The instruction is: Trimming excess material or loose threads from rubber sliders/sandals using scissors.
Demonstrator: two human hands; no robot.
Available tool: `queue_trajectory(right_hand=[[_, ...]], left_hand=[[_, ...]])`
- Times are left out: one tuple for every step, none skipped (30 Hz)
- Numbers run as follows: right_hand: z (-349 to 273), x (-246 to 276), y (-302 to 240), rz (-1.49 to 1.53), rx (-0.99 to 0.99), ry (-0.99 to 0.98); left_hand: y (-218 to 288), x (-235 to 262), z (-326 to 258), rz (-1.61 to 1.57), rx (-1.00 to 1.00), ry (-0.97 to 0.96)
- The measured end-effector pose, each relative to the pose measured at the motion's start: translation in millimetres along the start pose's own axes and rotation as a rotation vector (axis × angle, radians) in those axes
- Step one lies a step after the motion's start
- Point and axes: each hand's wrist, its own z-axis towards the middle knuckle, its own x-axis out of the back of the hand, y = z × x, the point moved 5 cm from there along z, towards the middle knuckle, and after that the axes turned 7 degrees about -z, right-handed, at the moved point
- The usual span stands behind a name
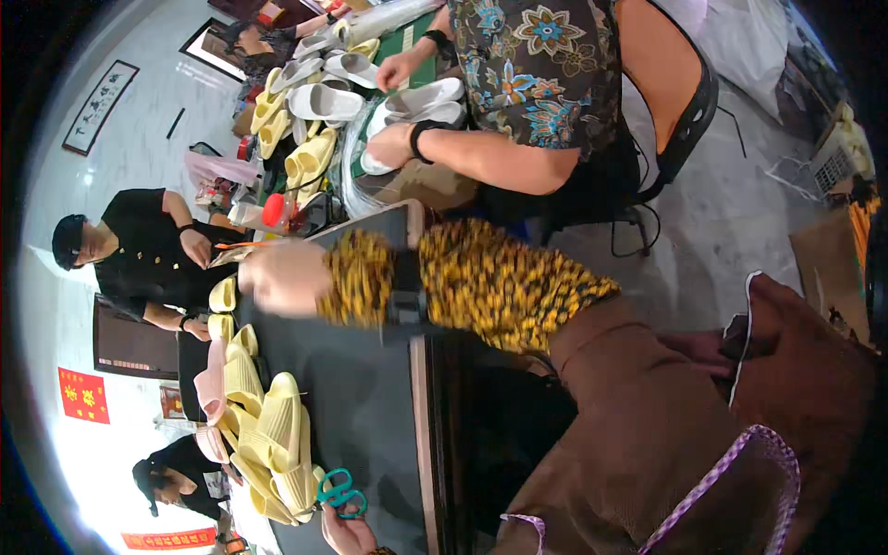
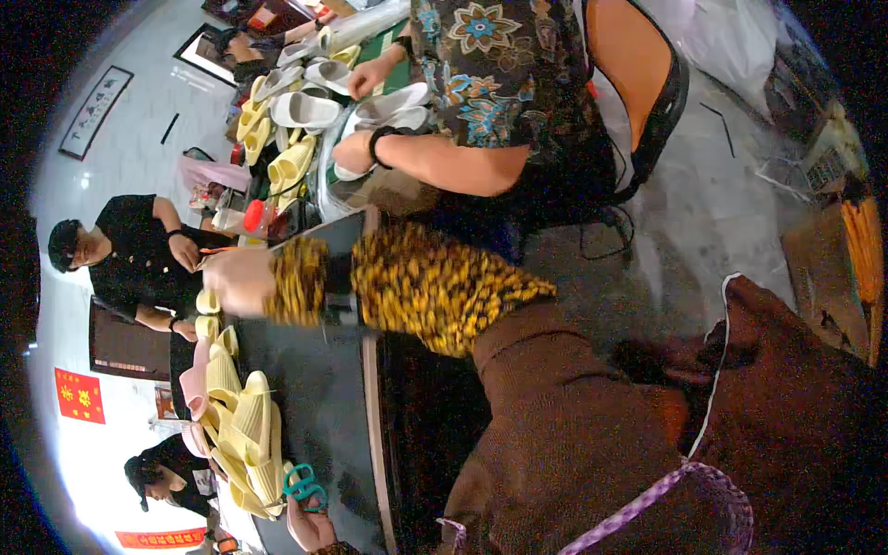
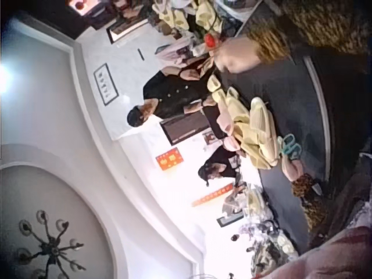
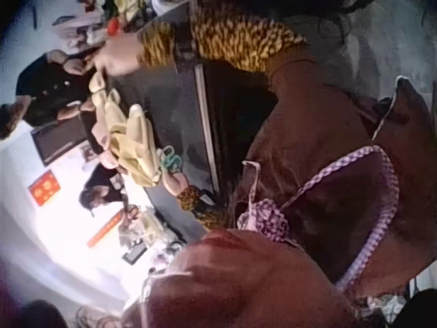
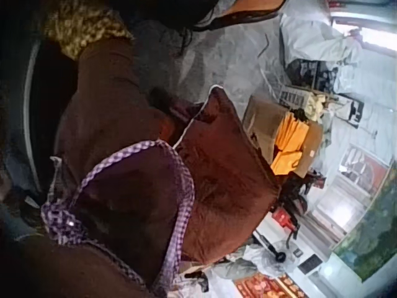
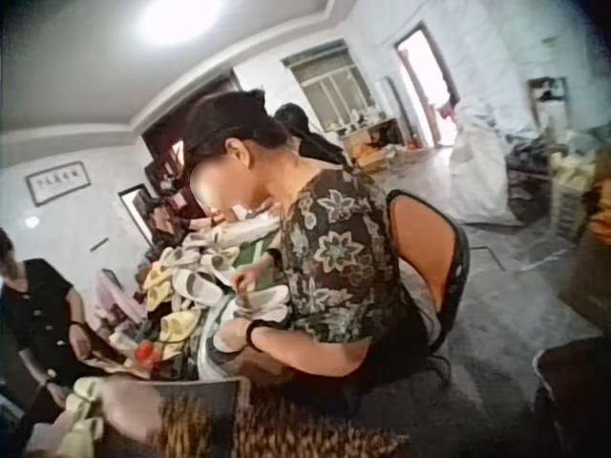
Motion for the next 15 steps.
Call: queue_trajectory(right_hand=[[6.1, 10.6, 39.5, -0.113, -0.188, 0.029], [7.3, 37.6, 54.5, -0.151, -0.327, 0.052], [7.9, 53.8, 82.4, -0.194, -0.334, 0.050], [3.1, 64.1, 115.1, -0.243, -0.346, 0.044], [-1.0, 62.3, 144.8, -0.231, -0.377, 0.091], [-1.8, 62.1, 161.3, -0.211, -0.402, 0.136], [-5.2, 56.3, 179.4, -0.254, -0.447, 0.039], [-5.2, 44.4, 199.8, -0.323, -0.485, -0.064], [-9.2, 37.8, 209.2, -0.264, -0.497, -0.043], [-13.8, 31.0, 218.2, -0.205, -0.508, -0.024], [-33.2, 37.7, 275.4, -0.221, -0.544, -0.044], [-16.6, 32.8, 237.3, -0.487, -0.487, -0.163], [-10.0, 13.1, 238.6, -0.401, -0.460, -0.165], [-11.2, 21.8, 246.4, -0.362, -0.456, -0.156], [-15.1, 22.5, 257.2, -0.367, -0.482, -0.164]], left_hand=[[3.5, -28.3, -12.2, 0.073, 0.025, -0.017], [4.9, -46.0, -17.6, 0.144, 0.028, -0.023], [-0.5, -38.3, -15.9, 0.109, 0.067, 0.032], [-5.4, -39.5, -13.3, 0.114, 0.084, 0.008], [-1.1, -44.5, -15.0, 0.373, -0.077, -0.086], [4.5, -64.0, -20.4, 0.629, -0.246, -0.174], [0.3, -56.4, -23.4, 0.208, 0.075, 0.175], [0.9, -57.6, -28.3, 0.208, 0.068, 0.181], [-0.2, -49.7, -34.3, 0.280, 0.068, 0.278], [-2.1, -44.9, -40.3, 0.350, 0.069, 0.375], [-6.8, -68.6, -35.2, 0.544, -0.059, 0.208], [-7.9, -64.2, -46.7, 0.539, -0.075, 0.259], [-3.9, -62.0, -59.7, 0.820, -0.200, 0.278], [-6.0, -65.2, -67.2, 1.096, -0.313, 0.242], [-17.8, -52.8, -74.7, 1.024, -0.234, 0.244]])
